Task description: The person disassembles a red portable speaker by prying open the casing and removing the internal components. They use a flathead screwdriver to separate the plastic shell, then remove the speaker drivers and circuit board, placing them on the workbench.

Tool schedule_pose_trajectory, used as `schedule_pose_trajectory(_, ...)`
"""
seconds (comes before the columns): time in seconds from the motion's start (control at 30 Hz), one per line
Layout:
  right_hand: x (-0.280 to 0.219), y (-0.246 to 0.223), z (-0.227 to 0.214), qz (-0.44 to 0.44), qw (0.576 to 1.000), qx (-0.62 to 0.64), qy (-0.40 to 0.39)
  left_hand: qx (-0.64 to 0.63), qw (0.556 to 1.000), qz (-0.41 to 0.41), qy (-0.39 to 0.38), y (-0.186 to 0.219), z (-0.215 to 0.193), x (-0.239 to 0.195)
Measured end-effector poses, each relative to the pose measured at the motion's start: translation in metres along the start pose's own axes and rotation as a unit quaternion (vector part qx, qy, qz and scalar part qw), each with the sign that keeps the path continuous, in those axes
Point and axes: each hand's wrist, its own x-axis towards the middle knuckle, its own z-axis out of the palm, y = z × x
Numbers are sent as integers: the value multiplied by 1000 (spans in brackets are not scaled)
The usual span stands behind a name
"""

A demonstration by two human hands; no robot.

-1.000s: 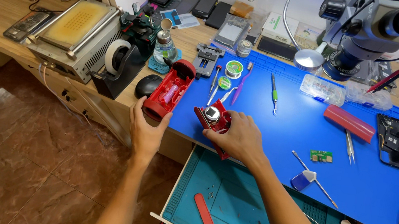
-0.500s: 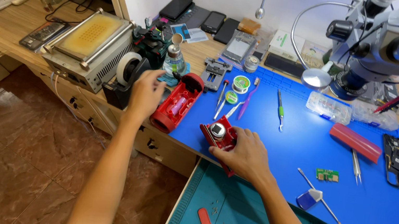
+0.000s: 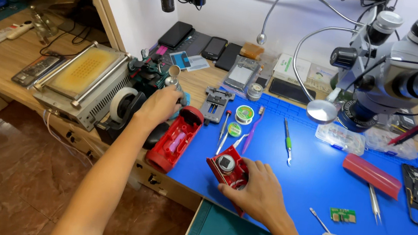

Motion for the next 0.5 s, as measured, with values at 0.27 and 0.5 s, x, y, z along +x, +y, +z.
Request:
schedule_pose_trajectory(0.27,9,10,12,-1,1000,16,-12,152,987,-8,-57,26,26,127)
schedule_pose_trajectory(0.5,1,24,0,67,997,9,-26,234,960,-57,-142,20,83,165)
